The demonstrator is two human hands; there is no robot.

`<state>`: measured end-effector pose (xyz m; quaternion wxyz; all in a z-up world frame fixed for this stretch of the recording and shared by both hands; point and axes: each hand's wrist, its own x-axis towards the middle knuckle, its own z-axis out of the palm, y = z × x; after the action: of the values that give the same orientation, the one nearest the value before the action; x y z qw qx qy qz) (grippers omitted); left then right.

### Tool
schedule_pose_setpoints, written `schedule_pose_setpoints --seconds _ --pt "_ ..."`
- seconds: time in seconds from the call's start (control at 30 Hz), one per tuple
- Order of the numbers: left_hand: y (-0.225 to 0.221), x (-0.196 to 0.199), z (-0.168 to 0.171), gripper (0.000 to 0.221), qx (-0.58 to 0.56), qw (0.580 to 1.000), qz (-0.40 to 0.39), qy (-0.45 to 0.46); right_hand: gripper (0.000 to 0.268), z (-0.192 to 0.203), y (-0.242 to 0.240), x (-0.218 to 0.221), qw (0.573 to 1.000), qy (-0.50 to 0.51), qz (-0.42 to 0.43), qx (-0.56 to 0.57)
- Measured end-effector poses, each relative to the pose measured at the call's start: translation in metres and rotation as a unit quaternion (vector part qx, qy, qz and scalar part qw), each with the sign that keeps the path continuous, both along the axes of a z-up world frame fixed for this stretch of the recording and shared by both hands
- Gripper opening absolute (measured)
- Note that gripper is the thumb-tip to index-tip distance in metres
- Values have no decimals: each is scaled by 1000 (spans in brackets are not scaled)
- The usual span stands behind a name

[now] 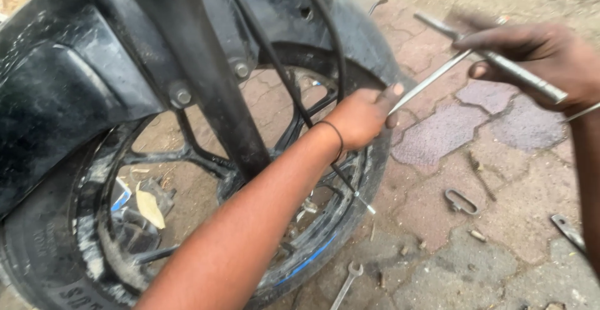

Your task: Repairing the front wheel assembly and speedometer cable of a motorcycle.

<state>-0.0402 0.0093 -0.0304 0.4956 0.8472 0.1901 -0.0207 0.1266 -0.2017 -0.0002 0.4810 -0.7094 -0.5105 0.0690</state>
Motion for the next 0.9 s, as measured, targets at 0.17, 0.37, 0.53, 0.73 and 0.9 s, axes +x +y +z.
schedule_pose_setpoints --seconds 0.17,0.37,0.53,0.73,0.9 --pt "2 -1 -6 66 38 999 10 -20 25 33 29 -24 974 -2 -168 -151" --pt "-1 -8 6 66 40 999 15 -8 50 -2 13 25 967 -216 -119 -69" --pt "-6 -9 8 65 37 999 2 -15 77 18 -6 3 886 -456 -74 17" --pt "-7 -18 18 59 -72 997 -3 37 60 23 -3 6 886 -455 12 87" --pt "-11 -22 21 58 -94 996 -2 6 43 -29 -15 19 935 -354 -6 26"
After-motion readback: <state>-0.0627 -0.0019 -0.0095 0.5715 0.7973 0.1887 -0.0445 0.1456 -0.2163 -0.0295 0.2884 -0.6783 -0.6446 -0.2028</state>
